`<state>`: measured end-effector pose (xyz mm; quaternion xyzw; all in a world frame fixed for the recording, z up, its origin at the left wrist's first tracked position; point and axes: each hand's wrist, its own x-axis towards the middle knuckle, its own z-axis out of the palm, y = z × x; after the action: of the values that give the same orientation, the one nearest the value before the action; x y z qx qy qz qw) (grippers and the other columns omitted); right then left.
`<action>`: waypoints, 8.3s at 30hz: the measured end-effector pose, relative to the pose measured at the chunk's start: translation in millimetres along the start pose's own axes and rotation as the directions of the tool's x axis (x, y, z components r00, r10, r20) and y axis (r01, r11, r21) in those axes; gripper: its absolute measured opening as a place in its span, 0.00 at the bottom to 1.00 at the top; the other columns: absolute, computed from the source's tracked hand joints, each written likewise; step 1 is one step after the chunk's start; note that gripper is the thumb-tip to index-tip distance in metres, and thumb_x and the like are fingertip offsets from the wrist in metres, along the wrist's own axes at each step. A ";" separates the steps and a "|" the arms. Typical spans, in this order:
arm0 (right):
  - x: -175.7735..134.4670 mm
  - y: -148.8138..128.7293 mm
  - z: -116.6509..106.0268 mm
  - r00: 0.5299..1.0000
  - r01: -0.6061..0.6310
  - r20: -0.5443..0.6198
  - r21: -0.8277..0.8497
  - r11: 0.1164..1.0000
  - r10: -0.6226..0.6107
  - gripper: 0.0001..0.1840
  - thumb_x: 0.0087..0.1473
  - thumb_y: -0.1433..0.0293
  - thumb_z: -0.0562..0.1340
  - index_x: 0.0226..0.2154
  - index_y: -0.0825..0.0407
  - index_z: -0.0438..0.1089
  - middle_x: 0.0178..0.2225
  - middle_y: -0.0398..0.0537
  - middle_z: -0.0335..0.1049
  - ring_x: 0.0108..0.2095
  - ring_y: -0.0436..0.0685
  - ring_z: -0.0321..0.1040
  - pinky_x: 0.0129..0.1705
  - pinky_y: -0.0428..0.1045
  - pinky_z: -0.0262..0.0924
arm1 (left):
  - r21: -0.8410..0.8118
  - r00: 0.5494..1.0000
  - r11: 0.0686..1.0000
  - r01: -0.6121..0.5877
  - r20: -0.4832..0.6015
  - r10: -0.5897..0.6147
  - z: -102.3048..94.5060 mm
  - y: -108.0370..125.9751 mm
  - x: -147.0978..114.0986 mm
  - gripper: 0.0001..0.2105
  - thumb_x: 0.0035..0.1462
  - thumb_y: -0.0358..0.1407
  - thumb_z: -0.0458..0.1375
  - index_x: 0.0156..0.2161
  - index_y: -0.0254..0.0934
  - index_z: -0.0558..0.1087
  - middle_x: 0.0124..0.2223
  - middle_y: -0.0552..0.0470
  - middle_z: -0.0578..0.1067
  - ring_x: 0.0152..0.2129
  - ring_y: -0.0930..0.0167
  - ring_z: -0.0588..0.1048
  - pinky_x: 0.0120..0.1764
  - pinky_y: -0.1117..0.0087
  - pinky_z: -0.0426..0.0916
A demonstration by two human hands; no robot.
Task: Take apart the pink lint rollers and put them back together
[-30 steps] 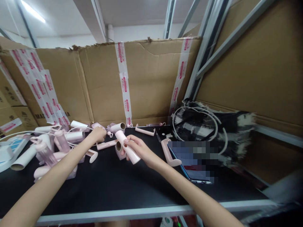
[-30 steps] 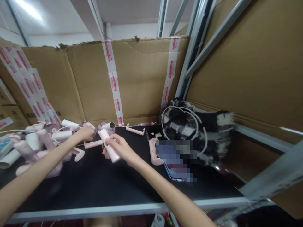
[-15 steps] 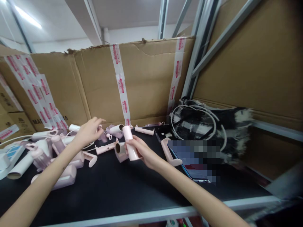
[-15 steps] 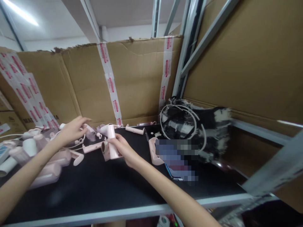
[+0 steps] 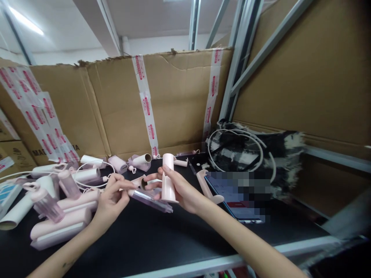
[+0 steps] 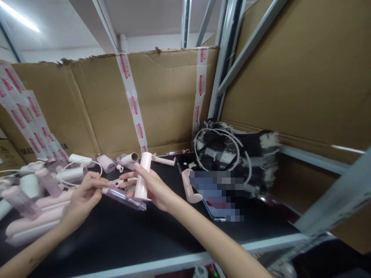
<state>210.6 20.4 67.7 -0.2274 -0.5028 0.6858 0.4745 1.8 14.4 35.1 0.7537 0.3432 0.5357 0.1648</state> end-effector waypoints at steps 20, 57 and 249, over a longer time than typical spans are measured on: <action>-4.0 22.1 -9.0 0.978 0.020 0.174 -0.625 0.780 0.114 0.10 0.48 0.66 0.63 0.31 0.53 0.64 0.33 0.47 0.70 0.30 0.52 0.67 0.28 0.46 0.60 | -0.142 0.445 0.628 0.765 0.822 -0.355 -19.4 -6.7 -7.3 0.24 0.52 0.40 0.56 0.54 0.40 0.57 0.43 0.43 0.75 0.35 0.64 0.76 0.35 0.65 0.70; -12.8 53.7 11.9 0.979 -0.095 0.039 -0.786 0.610 0.202 0.24 0.60 0.52 0.39 0.47 0.51 0.52 0.28 0.43 0.58 0.25 0.50 0.59 0.32 0.48 0.61 | 0.590 0.814 0.785 -0.189 0.541 -0.210 11.6 -4.4 -43.6 0.13 0.63 0.39 0.40 0.47 0.35 0.61 0.37 0.45 0.75 0.29 0.63 0.76 0.27 0.66 0.67; 29.6 22.3 -8.5 0.995 0.029 0.093 -0.598 0.801 0.032 0.14 0.49 0.62 0.63 0.37 0.52 0.71 0.35 0.44 0.68 0.31 0.49 0.65 0.30 0.43 0.60 | -0.051 0.661 0.866 0.497 0.668 -0.340 26.1 -17.7 17.0 0.28 0.45 0.42 0.63 0.51 0.35 0.64 0.46 0.46 0.72 0.46 0.60 0.69 0.48 0.60 0.62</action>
<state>194.7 49.5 49.1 -0.3319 -0.7159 0.5029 0.3528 23.0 41.9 26.3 0.7650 0.3669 0.2295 0.4769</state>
